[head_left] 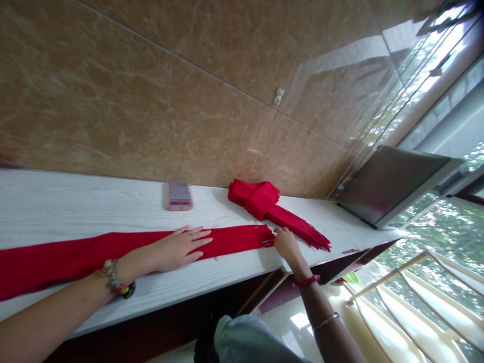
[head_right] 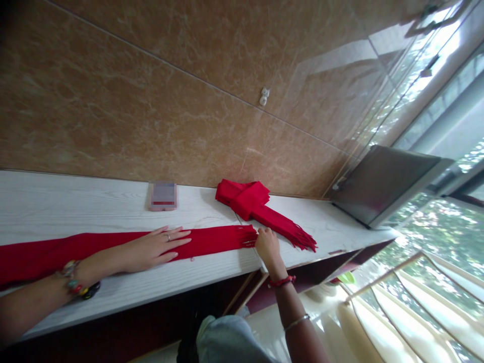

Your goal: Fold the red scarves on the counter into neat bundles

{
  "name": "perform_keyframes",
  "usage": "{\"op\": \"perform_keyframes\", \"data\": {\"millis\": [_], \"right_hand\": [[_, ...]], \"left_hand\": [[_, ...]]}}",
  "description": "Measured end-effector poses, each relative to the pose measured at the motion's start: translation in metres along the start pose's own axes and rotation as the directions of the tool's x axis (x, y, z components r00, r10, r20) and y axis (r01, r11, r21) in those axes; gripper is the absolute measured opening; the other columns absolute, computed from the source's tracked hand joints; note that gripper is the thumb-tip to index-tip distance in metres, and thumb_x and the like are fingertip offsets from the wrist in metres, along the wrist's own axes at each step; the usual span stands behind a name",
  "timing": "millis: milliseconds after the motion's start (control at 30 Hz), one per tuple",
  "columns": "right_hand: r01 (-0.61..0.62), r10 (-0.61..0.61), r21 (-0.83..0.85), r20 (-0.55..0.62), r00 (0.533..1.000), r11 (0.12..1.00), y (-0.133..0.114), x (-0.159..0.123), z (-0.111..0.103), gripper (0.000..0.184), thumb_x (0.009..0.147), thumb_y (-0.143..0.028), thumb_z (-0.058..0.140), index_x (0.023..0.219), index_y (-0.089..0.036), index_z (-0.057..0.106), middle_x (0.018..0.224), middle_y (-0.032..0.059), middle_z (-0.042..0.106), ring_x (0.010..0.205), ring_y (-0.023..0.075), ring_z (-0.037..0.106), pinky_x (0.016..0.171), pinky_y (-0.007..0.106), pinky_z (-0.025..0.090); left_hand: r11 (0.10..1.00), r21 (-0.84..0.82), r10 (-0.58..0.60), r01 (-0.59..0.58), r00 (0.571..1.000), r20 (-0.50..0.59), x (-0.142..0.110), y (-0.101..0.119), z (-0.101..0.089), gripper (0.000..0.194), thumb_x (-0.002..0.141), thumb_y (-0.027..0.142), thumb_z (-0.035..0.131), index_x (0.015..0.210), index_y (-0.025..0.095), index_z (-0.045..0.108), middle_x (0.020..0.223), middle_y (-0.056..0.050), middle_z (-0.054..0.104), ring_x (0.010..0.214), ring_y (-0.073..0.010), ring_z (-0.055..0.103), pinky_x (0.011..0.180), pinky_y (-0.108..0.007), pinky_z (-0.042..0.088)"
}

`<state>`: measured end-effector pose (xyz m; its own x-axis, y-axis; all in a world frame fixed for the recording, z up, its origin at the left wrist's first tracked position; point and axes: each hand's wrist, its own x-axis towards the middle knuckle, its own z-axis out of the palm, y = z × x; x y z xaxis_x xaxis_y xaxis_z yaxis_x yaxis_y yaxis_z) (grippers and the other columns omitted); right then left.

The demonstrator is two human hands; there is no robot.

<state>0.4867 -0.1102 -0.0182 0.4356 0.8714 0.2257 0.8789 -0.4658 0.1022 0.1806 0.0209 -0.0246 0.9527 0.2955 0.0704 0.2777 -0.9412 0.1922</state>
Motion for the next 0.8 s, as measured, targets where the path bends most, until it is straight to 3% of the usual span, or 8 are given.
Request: {"op": "perform_keyframes", "data": {"millis": [100, 167, 267, 367, 500, 667, 800], "right_hand": [[0.187, -0.166, 0.169, -0.130, 0.977, 0.968, -0.027, -0.003, -0.012, 0.037, 0.079, -0.005, 0.034, 0.108, -0.012, 0.057, 0.103, 0.0139, 0.058, 0.098, 0.0209, 0.053, 0.086, 0.033, 0.041], [0.401, -0.342, 0.313, -0.227, 0.912, 0.861, -0.058, -0.007, -0.017, 0.036, 0.082, -0.008, 0.034, 0.110, -0.012, 0.056, 0.109, 0.0126, 0.057, 0.103, 0.0180, 0.051, 0.091, 0.030, 0.039], [0.569, -0.516, 0.372, -0.241, 0.822, 0.733, -0.100, -0.011, -0.012, 0.037, 0.087, -0.019, 0.035, 0.121, -0.009, 0.049, 0.125, 0.0149, 0.049, 0.117, 0.0188, 0.043, 0.099, 0.032, 0.034], [0.609, -0.604, 0.331, -0.133, 0.786, 0.721, -0.117, -0.010, 0.001, 0.044, 0.091, -0.029, 0.032, 0.131, -0.013, 0.038, 0.135, 0.0139, 0.040, 0.126, 0.0218, 0.032, 0.102, 0.041, 0.029], [0.590, -0.599, 0.264, -0.055, 0.799, 0.763, -0.110, -0.006, 0.015, 0.046, 0.092, -0.032, 0.029, 0.135, -0.018, 0.032, 0.140, 0.0100, 0.034, 0.129, 0.0240, 0.027, 0.102, 0.046, 0.027], [0.576, -0.587, 0.262, -0.041, 0.808, 0.774, -0.104, -0.004, 0.019, 0.047, 0.092, -0.033, 0.028, 0.136, -0.018, 0.032, 0.140, 0.0087, 0.033, 0.129, 0.0247, 0.027, 0.102, 0.045, 0.027], [0.583, -0.581, 0.305, -0.107, 0.807, 0.753, -0.116, 0.001, 0.013, 0.042, 0.090, -0.023, 0.032, 0.130, -0.017, 0.040, 0.132, 0.0108, 0.045, 0.123, 0.0230, 0.037, 0.101, 0.046, 0.027]], "left_hand": [[0.998, 0.024, 0.057, -0.056, 0.998, -0.022, 0.000, 0.005, 0.000, 0.041, 0.093, 0.033, 0.029, 0.132, 0.025, 0.037, 0.138, -0.001, 0.037, 0.129, -0.0163, 0.027, 0.107, -0.035, 0.010], [0.996, 0.032, 0.086, -0.086, 0.996, -0.001, 0.000, 0.009, -0.001, 0.040, 0.093, 0.028, 0.028, 0.132, 0.022, 0.038, 0.137, -0.002, 0.038, 0.127, -0.0143, 0.031, 0.106, -0.029, 0.014], [0.997, 0.036, 0.063, -0.064, 0.998, 0.030, -0.001, 0.013, -0.003, 0.041, 0.094, 0.027, 0.028, 0.132, 0.015, 0.039, 0.137, -0.006, 0.039, 0.124, -0.0140, 0.036, 0.102, -0.024, 0.022], [0.999, 0.028, 0.021, -0.022, 0.999, 0.027, -0.004, 0.016, -0.005, 0.041, 0.094, 0.028, 0.030, 0.133, 0.016, 0.038, 0.138, -0.006, 0.037, 0.126, -0.0149, 0.034, 0.102, -0.025, 0.023], [0.987, 0.069, -0.145, 0.143, 0.989, 0.033, -0.020, 0.024, -0.008, 0.042, 0.092, 0.027, 0.035, 0.132, 0.017, 0.039, 0.139, -0.008, 0.034, 0.127, -0.0180, 0.033, 0.102, -0.029, 0.025], [0.915, 0.185, -0.365, 0.357, 0.931, 0.007, -0.052, 0.038, -0.018, 0.043, 0.090, 0.030, 0.040, 0.127, 0.010, 0.044, 0.133, -0.017, 0.041, 0.121, -0.0267, 0.040, 0.097, -0.038, 0.033], [0.899, 0.284, -0.345, 0.333, 0.939, -0.011, -0.066, 0.034, -0.023, 0.030, 0.088, 0.020, 0.040, 0.111, 0.012, 0.058, 0.120, -0.015, 0.055, 0.115, -0.0272, 0.046, 0.094, -0.039, 0.035]]}}
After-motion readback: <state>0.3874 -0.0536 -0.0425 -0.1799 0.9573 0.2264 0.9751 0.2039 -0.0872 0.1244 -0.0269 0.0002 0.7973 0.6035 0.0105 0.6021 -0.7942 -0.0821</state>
